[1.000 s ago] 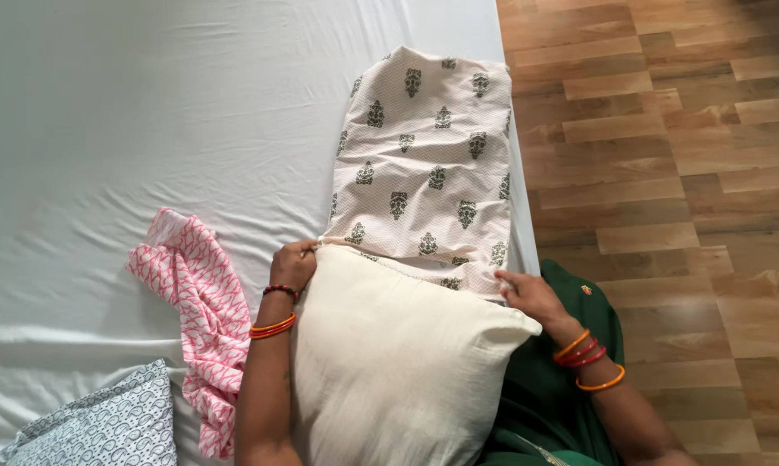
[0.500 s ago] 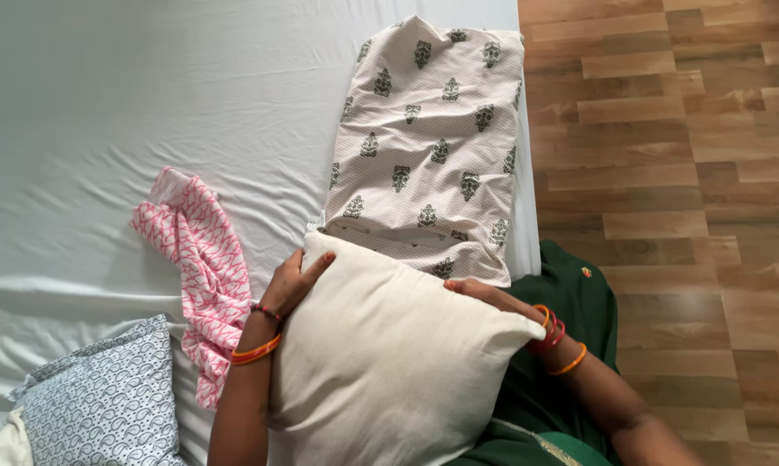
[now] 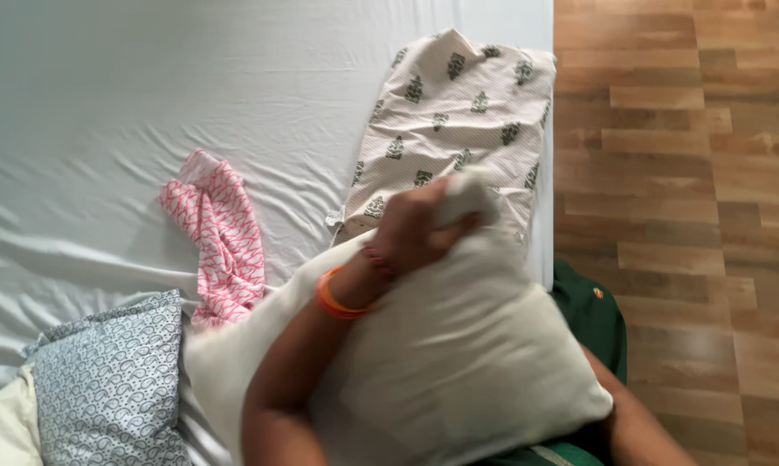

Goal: The person puts a patterned pillowcase onto a pillow by sliding the pillow into the opening and then zipping it closed.

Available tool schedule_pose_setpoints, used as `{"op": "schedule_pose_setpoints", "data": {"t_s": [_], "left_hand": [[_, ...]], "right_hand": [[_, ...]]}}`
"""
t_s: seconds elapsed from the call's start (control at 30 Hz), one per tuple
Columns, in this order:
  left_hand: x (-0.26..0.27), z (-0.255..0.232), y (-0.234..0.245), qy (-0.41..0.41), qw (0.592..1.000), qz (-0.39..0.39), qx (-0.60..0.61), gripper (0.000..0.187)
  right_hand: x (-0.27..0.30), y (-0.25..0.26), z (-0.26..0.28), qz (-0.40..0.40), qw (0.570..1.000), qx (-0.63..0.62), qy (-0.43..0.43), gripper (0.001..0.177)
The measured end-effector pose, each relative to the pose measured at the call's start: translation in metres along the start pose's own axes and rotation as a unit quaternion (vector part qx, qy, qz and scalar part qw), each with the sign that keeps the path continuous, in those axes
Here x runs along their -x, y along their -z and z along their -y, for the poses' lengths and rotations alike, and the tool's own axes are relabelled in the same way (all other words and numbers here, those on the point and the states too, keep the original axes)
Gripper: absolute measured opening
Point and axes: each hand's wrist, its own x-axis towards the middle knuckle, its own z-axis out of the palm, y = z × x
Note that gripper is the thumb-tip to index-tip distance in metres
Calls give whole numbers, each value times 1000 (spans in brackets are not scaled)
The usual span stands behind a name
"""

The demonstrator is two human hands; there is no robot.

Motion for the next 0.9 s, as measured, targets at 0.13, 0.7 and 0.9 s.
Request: {"op": "schedule_pose_setpoints", "data": {"t_s": [0.13,0.7,0.9], "left_hand": [[-30,-3,-46,-38,988,83,-123,45],[27,276,-200,316,879,334,-122,82],[17,253,-182,324,866,363,-115,91]], "right_hand": [[-7,6,-7,-32,998,37,31,46],[-20,126,36,-151,987,-61,5,33],[-16,101,15,-113,989,-84,-53,17]]}}
